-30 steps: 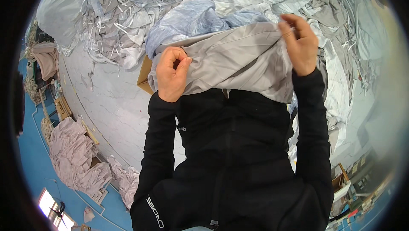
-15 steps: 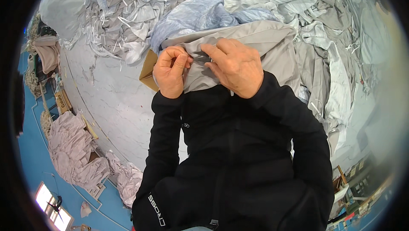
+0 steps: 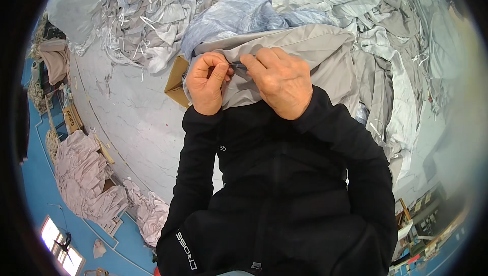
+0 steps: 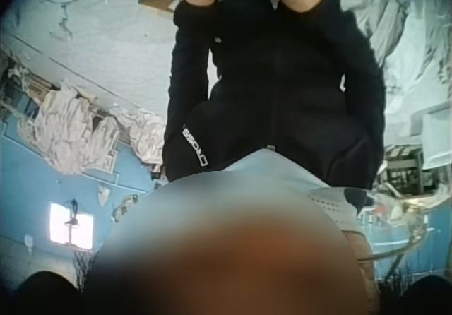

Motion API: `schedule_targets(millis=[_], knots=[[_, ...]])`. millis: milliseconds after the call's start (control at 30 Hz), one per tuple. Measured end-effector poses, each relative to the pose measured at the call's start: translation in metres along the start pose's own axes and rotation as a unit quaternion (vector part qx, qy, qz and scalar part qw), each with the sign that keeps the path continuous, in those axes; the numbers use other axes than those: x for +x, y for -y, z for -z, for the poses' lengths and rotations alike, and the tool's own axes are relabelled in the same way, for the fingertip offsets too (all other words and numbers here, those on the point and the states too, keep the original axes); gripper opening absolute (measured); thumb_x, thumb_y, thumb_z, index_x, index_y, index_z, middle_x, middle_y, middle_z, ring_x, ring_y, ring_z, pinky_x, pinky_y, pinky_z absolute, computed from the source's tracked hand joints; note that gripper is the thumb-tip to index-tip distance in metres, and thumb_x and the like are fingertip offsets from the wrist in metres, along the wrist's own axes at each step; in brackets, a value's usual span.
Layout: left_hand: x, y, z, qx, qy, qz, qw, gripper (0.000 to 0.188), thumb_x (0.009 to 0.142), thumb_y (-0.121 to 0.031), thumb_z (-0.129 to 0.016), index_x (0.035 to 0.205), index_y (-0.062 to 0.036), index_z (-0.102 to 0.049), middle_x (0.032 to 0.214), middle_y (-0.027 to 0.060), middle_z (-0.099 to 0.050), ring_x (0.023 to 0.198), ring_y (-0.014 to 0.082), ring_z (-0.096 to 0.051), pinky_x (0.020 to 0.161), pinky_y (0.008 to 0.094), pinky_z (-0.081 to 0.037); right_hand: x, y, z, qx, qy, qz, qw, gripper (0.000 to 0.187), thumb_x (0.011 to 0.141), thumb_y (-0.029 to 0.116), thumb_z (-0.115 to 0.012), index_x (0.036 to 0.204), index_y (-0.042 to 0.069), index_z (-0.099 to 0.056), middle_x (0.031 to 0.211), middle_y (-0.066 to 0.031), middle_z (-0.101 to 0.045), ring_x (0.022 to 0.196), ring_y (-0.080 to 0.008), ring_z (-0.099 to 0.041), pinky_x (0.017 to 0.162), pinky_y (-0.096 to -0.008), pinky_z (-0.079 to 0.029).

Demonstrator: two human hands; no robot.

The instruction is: Trim loose threads from white pillowcases using small hand clippers in a factory setting.

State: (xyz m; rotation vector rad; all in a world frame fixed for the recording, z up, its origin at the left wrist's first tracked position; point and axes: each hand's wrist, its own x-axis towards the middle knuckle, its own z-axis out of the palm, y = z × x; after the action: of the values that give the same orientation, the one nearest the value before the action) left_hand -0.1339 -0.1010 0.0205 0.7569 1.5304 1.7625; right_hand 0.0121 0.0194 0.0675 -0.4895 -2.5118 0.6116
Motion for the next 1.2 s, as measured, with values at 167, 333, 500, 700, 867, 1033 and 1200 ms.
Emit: schedule_targets(millis=[167, 333, 500, 700, 867, 1033, 1200], knots=[[0.000, 0.001, -0.001, 0.000, 0.003, 0.004, 1.000, 0.008, 0.093, -0.002, -0.063, 0.087, -0.0008, -0.057, 0.090, 0.0030, -0.060, 0.070, 0.0072, -0.058, 0.062, 0.0202, -0.047, 0.000, -0.001, -0.001, -0.012, -0.008, 0.009, 1.000, 0.040, 0.065, 0.004, -0.077, 0.104, 0.009, -0.068, 0.077, -0.0030, -0.056, 0.070, -0.0219, -0.060, 0.060, -0.0334, -0.047], [0.000, 0.001, -0.001, 0.001, 0.005, 0.004, 1.000, 0.009, 0.093, -0.002, -0.063, 0.086, -0.0009, -0.058, 0.090, 0.0030, -0.060, 0.070, 0.0070, -0.057, 0.061, 0.0201, -0.046, -0.001, -0.004, -0.002, -0.014, -0.006, 0.006, 1.000, 0.039, 0.065, 0.005, -0.076, 0.103, 0.009, -0.069, 0.076, -0.0028, -0.056, 0.070, -0.0218, -0.060, 0.059, -0.0335, -0.047], [0.000, 0.000, 0.002, -0.029, -0.006, 0.001, 1.000, 0.008, 0.093, 0.000, -0.062, 0.087, -0.0004, -0.058, 0.089, 0.0050, -0.060, 0.068, 0.0085, -0.056, 0.061, 0.0213, -0.046, 0.001, -0.005, 0.001, -0.004, 0.001, 0.008, 1.000, 0.038, 0.067, 0.004, -0.076, 0.104, 0.009, -0.069, 0.078, -0.0033, -0.057, 0.071, -0.0224, -0.060, 0.060, -0.0337, -0.048], [-0.007, -0.020, 0.063, -0.063, -0.132, -0.053, 0.988, 0.009, 0.095, 0.001, -0.056, 0.086, -0.0004, -0.058, 0.085, 0.0082, -0.061, 0.065, 0.0127, -0.053, 0.061, 0.0241, -0.043, -0.011, -0.022, 0.014, 0.125, -0.030, -0.065, 0.990, 0.036, 0.074, -0.003, -0.076, 0.108, 0.003, -0.069, 0.079, -0.0081, -0.060, 0.064, -0.0199, -0.059, 0.058, -0.0300, -0.047], [-0.030, 0.029, 0.173, 0.159, -0.281, 0.028, 0.946, 0.006, 0.093, -0.006, -0.063, 0.090, -0.0016, -0.062, 0.079, 0.0062, -0.064, 0.067, 0.0149, -0.057, 0.061, 0.0262, -0.045, -0.023, -0.037, 0.029, 0.165, -0.028, -0.134, 0.977, 0.034, 0.078, -0.002, -0.074, 0.111, 0.002, -0.068, 0.080, -0.0059, -0.058, 0.068, -0.0146, -0.055, 0.061, -0.0251, -0.044], [-0.058, 0.097, 0.248, 0.670, -0.132, 0.096, 0.724, 0.044, 0.078, -0.024, -0.078, 0.111, 0.0013, -0.063, 0.091, 0.0155, -0.070, 0.078, 0.0330, -0.067, 0.074, 0.0390, -0.053, -0.031, -0.051, 0.039, 0.157, -0.060, -0.171, 0.971, 0.027, 0.089, 0.004, -0.069, 0.115, -0.001, -0.062, 0.087, -0.0013, -0.059, 0.075, -0.0088, -0.052, 0.069, -0.0217, -0.043], [-0.052, 0.088, 0.231, 0.522, -0.203, 0.014, 0.828, 0.055, 0.076, -0.019, -0.078, 0.124, 0.0003, -0.059, 0.122, 0.0209, -0.062, 0.111, 0.0315, -0.061, 0.096, 0.0407, -0.047, -0.041, -0.073, 0.044, 0.180, -0.113, -0.249, 0.945, 0.024, 0.093, 0.007, -0.067, 0.113, -0.002, -0.058, 0.089, 0.0021, -0.057, 0.076, -0.0062, -0.049, 0.070, -0.0198, -0.041]])
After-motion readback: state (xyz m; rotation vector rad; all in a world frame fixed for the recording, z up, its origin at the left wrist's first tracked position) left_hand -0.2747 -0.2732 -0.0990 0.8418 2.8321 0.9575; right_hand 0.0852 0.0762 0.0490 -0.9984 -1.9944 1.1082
